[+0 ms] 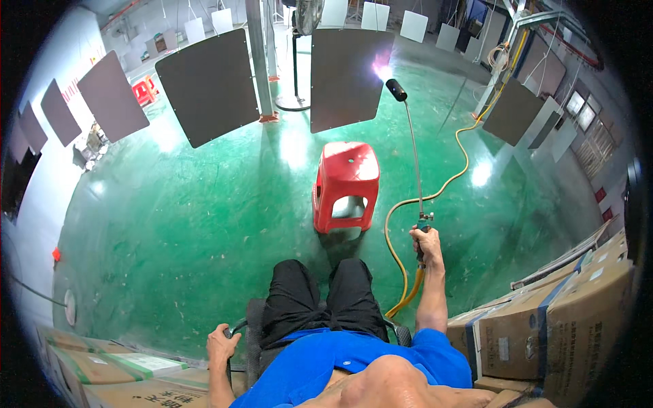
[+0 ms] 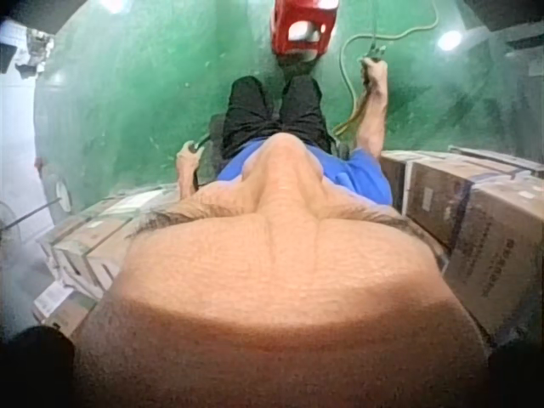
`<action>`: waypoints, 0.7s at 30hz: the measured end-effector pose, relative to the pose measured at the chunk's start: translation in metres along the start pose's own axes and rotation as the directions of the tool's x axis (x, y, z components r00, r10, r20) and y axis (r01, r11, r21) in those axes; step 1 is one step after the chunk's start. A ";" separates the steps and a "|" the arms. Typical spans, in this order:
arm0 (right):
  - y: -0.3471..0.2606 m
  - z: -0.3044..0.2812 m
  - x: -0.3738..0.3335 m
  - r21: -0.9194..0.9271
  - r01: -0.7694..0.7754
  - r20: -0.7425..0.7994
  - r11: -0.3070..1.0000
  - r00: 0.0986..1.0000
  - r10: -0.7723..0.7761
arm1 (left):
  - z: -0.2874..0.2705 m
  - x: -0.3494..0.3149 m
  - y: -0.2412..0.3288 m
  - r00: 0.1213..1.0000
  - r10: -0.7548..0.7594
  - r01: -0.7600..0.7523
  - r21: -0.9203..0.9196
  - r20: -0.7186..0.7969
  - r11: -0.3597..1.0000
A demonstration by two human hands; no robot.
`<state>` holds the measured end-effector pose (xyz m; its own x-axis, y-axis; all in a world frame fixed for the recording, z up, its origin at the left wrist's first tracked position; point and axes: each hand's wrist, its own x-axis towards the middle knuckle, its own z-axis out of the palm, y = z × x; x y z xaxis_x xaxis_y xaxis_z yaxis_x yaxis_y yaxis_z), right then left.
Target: The person sits on a chair in a workshop and uses a handheld torch to apply heat to a series of dark rectangular panels hanging from the ceiling. The person moves the torch back and forth across the surface of each panel, creating a visible purple glow at the point of contact.
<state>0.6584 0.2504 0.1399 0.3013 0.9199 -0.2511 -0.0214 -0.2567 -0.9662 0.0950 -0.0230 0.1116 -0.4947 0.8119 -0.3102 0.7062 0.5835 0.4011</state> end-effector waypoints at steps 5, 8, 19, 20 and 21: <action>-0.020 0.006 -0.004 0.018 0.047 0.016 0.999 0.999 -0.047 | 0.000 -0.003 0.002 1.000 -0.007 0.007 0.010 -0.007 1.000; -0.029 0.011 -0.013 0.004 0.063 0.028 0.998 0.998 -0.063 | -0.001 -0.004 0.004 1.000 -0.013 0.013 0.018 -0.005 1.000; -0.026 0.022 -0.063 0.000 0.062 0.168 0.998 0.984 -0.061 | -0.003 -0.007 0.006 1.000 -0.017 0.017 0.001 -0.007 1.000; -0.023 0.021 -0.066 0.006 0.054 0.182 0.999 0.982 -0.054 | -0.003 -0.007 0.008 1.000 -0.014 0.014 0.000 -0.007 1.000; -0.020 0.020 -0.068 -0.010 0.051 0.187 0.999 0.981 -0.049 | -0.003 -0.007 0.007 1.000 -0.012 0.012 0.001 -0.008 1.000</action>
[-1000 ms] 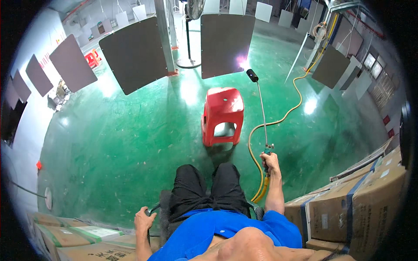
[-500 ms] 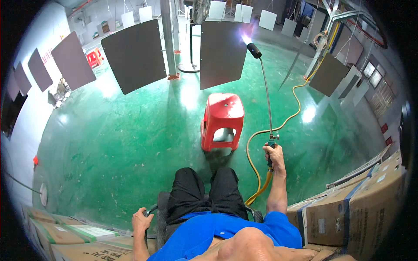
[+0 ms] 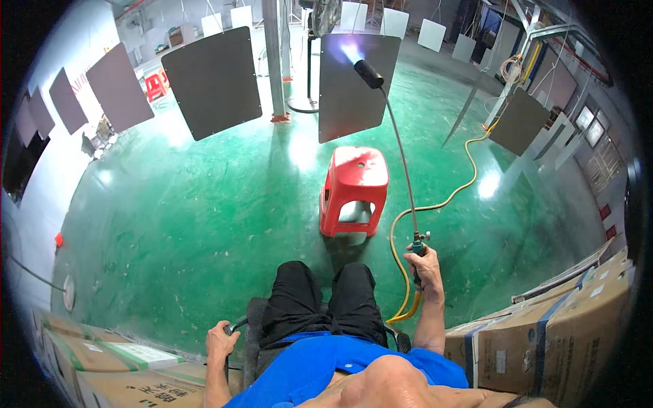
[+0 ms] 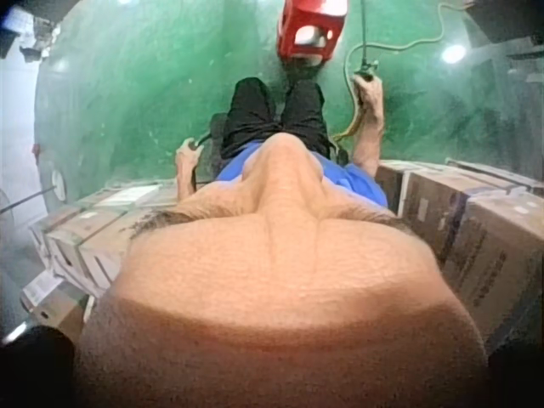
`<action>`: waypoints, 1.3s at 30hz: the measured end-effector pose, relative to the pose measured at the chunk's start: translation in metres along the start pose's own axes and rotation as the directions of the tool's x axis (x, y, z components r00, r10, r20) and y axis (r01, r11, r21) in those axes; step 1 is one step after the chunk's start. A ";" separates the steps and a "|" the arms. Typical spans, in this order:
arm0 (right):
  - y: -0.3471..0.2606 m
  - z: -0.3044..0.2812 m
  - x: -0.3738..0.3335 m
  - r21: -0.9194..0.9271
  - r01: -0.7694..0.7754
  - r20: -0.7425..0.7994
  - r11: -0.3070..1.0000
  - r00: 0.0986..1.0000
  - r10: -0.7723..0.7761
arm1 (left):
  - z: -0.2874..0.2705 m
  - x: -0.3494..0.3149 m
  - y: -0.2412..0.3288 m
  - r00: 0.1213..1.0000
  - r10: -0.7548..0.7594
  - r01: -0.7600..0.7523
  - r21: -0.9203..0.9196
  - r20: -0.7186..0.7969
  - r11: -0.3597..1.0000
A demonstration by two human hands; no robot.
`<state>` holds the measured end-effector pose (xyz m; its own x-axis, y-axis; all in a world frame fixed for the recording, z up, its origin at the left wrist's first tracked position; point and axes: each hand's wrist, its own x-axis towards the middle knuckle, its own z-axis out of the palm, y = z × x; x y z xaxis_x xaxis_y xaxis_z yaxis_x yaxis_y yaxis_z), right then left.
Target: The person sits on a chair in a workshop and uses a handheld torch to apply heat to a series of dark rectangular panels hanging from the ceiling. The person moves the torch back and forth across the surface of each panel, creating a visible purple glow at the point of contact.
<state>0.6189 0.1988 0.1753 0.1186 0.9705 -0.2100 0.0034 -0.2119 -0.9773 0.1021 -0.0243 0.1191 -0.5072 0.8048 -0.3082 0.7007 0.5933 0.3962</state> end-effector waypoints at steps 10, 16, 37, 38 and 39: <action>0.027 0.003 -0.004 -0.061 -0.077 0.029 0.995 0.996 0.079 | 0.007 0.003 -0.009 1.000 -0.004 0.004 0.013 -0.013 1.000; 0.047 0.005 0.004 -0.097 -0.136 0.037 0.986 0.990 0.140 | -0.003 -0.002 0.004 1.000 -0.019 0.019 0.015 0.008 1.000; 0.058 0.001 0.057 -0.144 -0.092 -0.082 0.985 0.993 0.081 | 0.001 0.000 -0.003 1.000 -0.009 0.009 0.018 -0.010 1.000; 0.055 0.002 0.058 -0.112 -0.089 -0.069 0.990 0.994 0.082 | 0.002 0.000 -0.003 1.000 -0.010 0.010 0.018 -0.015 1.000; 0.051 0.002 0.059 -0.080 -0.086 -0.056 0.993 0.995 0.082 | 0.002 0.000 -0.003 1.000 -0.009 0.009 0.013 -0.013 1.000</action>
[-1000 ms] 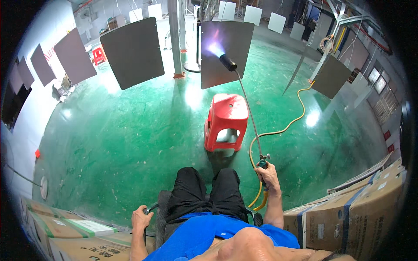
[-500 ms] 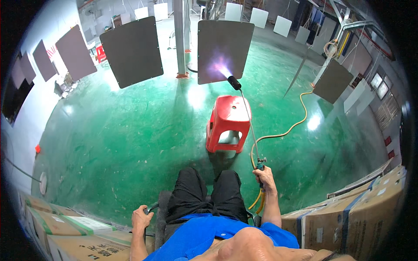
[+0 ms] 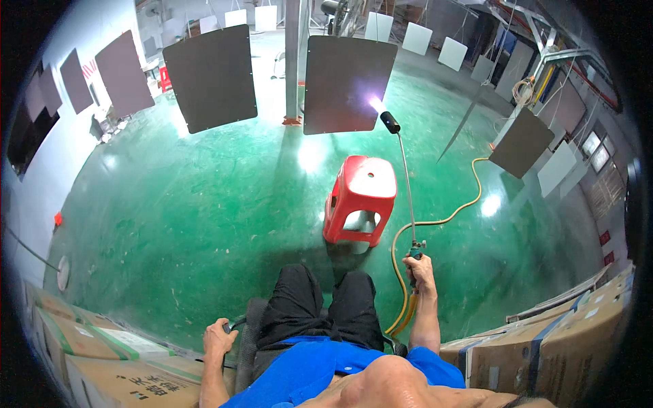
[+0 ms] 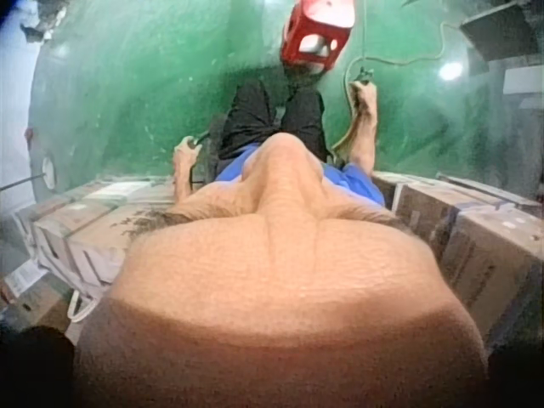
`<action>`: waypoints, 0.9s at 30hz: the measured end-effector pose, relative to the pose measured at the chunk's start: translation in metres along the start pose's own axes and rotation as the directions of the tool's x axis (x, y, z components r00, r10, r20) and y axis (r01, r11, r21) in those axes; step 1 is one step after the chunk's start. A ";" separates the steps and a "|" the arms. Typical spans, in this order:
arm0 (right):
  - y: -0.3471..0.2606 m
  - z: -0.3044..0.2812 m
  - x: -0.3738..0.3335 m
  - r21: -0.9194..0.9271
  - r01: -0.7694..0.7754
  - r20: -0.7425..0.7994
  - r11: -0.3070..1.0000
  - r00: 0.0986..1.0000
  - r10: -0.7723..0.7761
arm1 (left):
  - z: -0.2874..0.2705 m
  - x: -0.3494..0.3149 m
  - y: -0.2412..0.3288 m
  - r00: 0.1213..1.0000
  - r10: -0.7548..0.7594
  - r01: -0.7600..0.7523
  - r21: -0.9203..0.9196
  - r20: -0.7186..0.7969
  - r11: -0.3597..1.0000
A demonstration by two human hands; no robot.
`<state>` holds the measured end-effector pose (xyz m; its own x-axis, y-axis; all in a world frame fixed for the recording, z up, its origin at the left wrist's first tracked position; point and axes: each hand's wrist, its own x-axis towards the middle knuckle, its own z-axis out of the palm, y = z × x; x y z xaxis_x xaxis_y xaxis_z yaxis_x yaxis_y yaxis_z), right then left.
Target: The person sits on a chair in a workshop and uses a handheld torch to apply heat to a series of dark rectangular panels hanging from the ceiling. The person moves the torch back and forth across the surface of each panel, creating a visible purple glow at the point of contact.
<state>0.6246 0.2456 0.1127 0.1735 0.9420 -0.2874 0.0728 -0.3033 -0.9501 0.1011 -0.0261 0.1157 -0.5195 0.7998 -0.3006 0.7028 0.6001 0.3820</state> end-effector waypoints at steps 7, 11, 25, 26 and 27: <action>-0.030 0.010 0.000 -0.003 0.098 0.007 0.995 0.995 -0.098 | -0.003 -0.002 0.002 1.000 0.003 -0.003 -0.027 -0.004 1.000; -0.045 0.018 -0.004 0.017 0.144 0.017 0.989 0.989 -0.144 | -0.008 -0.004 0.007 0.999 -0.025 0.026 -0.041 0.021 0.999; -0.057 0.040 -0.057 -0.030 0.119 0.179 0.992 0.977 -0.112 | -0.002 0.000 0.001 0.997 -0.066 0.067 -0.022 0.031 0.998; -0.055 0.037 -0.061 -0.050 0.096 0.187 0.994 0.979 -0.085 | 0.000 0.001 0.000 0.997 -0.066 0.066 -0.020 0.033 0.998; -0.046 0.035 -0.059 -0.075 0.111 0.183 0.991 0.978 -0.096 | 0.001 0.001 -0.001 0.999 -0.050 0.050 -0.013 0.020 0.999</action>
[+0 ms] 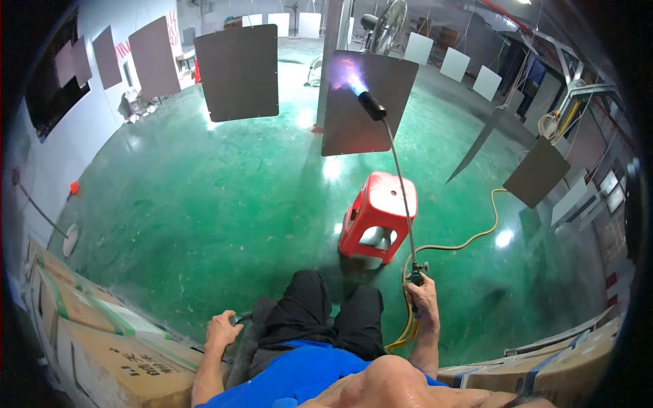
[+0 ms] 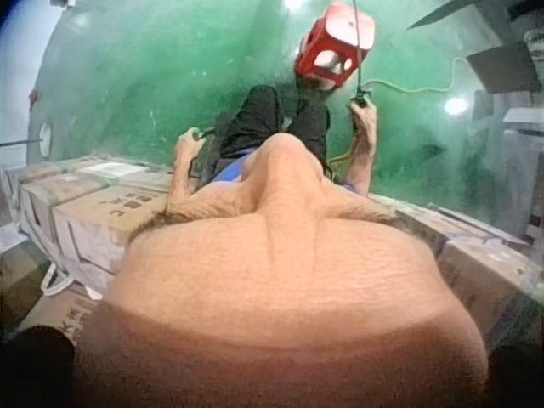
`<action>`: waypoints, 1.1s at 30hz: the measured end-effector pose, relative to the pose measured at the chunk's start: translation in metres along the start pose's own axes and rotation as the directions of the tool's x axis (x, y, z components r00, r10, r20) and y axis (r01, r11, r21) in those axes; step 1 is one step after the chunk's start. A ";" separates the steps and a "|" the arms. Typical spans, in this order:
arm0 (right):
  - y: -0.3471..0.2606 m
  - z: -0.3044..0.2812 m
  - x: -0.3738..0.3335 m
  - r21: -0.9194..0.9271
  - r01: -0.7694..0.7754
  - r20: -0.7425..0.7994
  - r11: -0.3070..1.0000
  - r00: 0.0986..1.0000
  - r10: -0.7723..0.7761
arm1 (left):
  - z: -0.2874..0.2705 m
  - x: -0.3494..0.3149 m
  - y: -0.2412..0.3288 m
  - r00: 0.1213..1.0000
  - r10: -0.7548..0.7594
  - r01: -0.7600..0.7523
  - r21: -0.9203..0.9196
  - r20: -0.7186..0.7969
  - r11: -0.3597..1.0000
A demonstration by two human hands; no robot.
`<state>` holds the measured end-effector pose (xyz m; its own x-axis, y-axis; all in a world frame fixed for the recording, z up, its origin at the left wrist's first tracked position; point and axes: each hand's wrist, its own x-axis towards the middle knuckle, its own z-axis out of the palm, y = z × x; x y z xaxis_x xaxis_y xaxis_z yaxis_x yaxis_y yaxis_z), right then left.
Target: The person sits on a chair in a workshop and uses a handheld torch to apply heat to a series of dark rectangular panels hanging from the ceiling. The person moves the torch back and forth across the surface of each panel, creating a visible purple glow at the point of contact.
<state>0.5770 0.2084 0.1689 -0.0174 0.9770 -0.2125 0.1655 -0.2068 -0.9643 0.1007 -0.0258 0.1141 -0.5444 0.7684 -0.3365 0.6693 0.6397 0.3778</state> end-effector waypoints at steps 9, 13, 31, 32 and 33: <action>0.021 -0.003 -0.013 -0.105 -0.119 0.032 0.987 0.992 0.123 | -0.002 -0.001 0.002 1.000 0.021 -0.021 0.001 -0.007 1.000; 0.033 -0.002 -0.005 -0.131 -0.124 0.026 0.984 0.991 0.128 | -0.006 -0.002 0.006 1.000 0.016 -0.016 0.000 0.020 1.000; 0.050 -0.014 0.048 -0.179 -0.088 -0.153 0.980 0.986 0.060 | -0.007 -0.002 0.005 0.999 0.031 -0.030 -0.042 0.027 0.999; 0.042 -0.012 0.050 -0.157 -0.085 -0.154 0.984 0.986 0.061 | -0.007 -0.002 0.004 0.999 0.038 -0.038 -0.043 0.019 0.998; 0.034 -0.010 0.052 -0.134 -0.082 -0.154 0.988 0.986 0.061 | -0.008 -0.003 0.004 0.999 0.031 -0.030 -0.040 0.019 0.999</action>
<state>0.5920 0.2524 0.1268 0.1452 0.9589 -0.2437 0.2974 -0.2772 -0.9136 0.1014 -0.0252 0.1233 -0.5141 0.7872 -0.3407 0.6647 0.6167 0.4218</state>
